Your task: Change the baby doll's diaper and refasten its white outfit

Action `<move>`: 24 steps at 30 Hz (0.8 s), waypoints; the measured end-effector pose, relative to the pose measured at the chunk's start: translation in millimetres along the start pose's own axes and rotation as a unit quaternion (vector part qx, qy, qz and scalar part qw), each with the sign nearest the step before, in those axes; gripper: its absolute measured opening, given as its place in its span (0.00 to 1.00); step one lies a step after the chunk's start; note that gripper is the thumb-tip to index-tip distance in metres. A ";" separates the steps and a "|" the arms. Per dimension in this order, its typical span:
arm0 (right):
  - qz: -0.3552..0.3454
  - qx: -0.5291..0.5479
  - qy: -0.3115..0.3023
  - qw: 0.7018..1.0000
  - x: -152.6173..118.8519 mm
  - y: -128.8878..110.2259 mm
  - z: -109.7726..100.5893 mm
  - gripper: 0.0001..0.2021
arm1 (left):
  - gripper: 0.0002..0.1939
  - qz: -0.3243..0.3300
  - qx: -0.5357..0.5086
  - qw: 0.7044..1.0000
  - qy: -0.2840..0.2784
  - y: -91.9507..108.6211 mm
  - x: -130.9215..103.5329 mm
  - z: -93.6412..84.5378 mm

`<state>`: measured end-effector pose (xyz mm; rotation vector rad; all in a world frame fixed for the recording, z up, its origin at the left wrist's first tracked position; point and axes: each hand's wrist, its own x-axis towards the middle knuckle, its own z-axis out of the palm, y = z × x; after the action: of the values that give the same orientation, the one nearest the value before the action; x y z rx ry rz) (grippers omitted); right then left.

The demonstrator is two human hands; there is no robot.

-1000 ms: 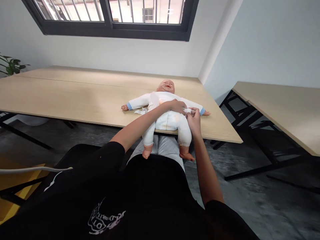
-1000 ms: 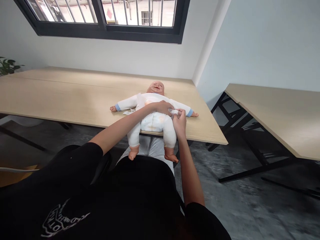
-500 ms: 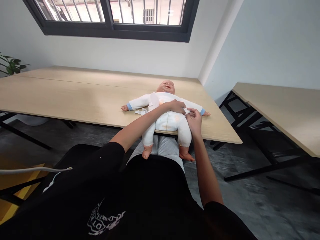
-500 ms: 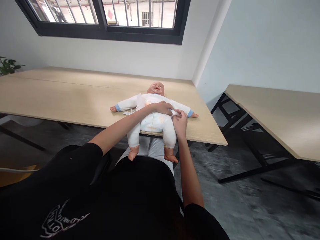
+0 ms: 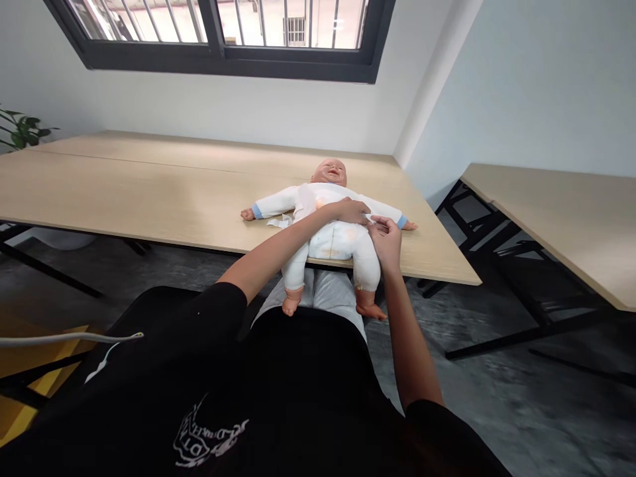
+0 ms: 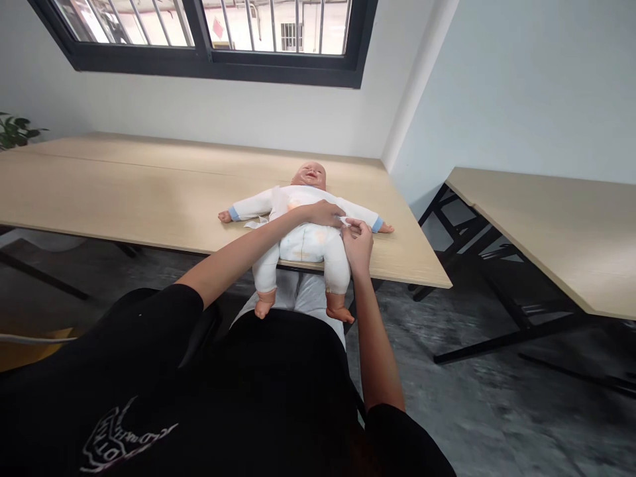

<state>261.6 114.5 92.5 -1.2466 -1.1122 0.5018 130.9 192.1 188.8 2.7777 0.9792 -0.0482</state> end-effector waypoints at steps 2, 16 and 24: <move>-0.002 0.000 0.005 1.000 -0.8 -0.4 0.0 0.17 | 0.22 0.007 -0.005 1.000 0.004 -0.5 0.3 0.4; 0.004 -0.031 0.037 0.999 -2.2 -3.4 0.5 0.09 | 0.20 0.008 -0.042 0.999 0.020 -2.2 0.7 2.4; 0.089 0.152 0.124 0.977 12.8 15.1 -1.1 0.09 | 0.19 0.003 -0.058 0.997 0.043 -3.9 2.2 5.1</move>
<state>271.7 129.0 83.7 -1.1079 -0.6876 0.6087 130.4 195.4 182.9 2.6961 0.9616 0.1263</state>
